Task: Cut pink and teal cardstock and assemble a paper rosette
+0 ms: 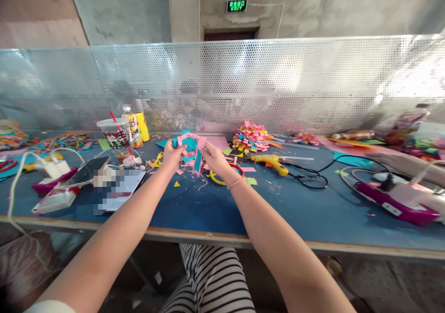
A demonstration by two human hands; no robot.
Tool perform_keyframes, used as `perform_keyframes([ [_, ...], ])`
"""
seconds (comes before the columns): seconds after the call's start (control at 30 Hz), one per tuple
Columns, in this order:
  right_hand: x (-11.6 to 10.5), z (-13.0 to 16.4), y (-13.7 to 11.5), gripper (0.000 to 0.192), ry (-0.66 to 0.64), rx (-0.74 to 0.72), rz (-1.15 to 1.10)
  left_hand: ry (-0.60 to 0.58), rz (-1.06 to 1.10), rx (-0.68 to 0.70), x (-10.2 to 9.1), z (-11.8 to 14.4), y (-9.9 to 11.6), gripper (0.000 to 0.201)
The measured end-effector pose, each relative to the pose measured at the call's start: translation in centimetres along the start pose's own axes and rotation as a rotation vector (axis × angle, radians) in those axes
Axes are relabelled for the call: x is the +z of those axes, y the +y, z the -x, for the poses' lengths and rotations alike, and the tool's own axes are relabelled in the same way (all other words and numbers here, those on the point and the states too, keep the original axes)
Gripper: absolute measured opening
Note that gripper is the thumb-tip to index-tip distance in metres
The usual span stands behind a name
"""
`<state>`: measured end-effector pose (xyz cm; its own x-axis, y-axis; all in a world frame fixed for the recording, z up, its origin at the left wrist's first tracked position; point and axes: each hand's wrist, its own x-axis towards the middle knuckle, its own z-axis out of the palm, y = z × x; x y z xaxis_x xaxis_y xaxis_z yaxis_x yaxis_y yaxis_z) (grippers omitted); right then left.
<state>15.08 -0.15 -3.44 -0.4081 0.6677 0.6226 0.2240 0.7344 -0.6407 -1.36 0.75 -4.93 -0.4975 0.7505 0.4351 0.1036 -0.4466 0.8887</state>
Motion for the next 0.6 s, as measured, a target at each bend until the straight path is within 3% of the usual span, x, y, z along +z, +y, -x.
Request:
perform_keyframes([
  [0.17,-0.8,-0.3,-0.3,0.041,0.093,0.034,-0.153,0.016,-0.124,0.176,-0.5,-0.1,0.6,0.027],
  [0.27,-1.0,-0.2,-0.7,0.043,0.119,0.053,-0.205,-0.020,-0.244,0.360,-1.2,-0.1,1.6,0.028],
  [0.4,-1.4,-0.2,-1.2,0.039,0.243,-0.012,-0.247,-0.134,-0.493,0.718,-2.2,-0.1,2.3,0.027],
  [0.47,-1.8,-0.3,-1.1,0.036,0.324,-0.029,-0.275,-0.251,-0.628,0.874,-2.6,-0.2,2.3,0.028],
  [0.53,-2.2,-0.3,-0.9,0.034,0.400,-0.030,-0.299,-0.363,-0.732,0.996,-2.8,-0.1,2.4,0.027],
  [0.6,-2.5,-0.4,-0.6,0.031,0.451,-0.022,-0.321,-0.353,-0.785,1.049,-2.9,-0.1,2.4,0.024],
])
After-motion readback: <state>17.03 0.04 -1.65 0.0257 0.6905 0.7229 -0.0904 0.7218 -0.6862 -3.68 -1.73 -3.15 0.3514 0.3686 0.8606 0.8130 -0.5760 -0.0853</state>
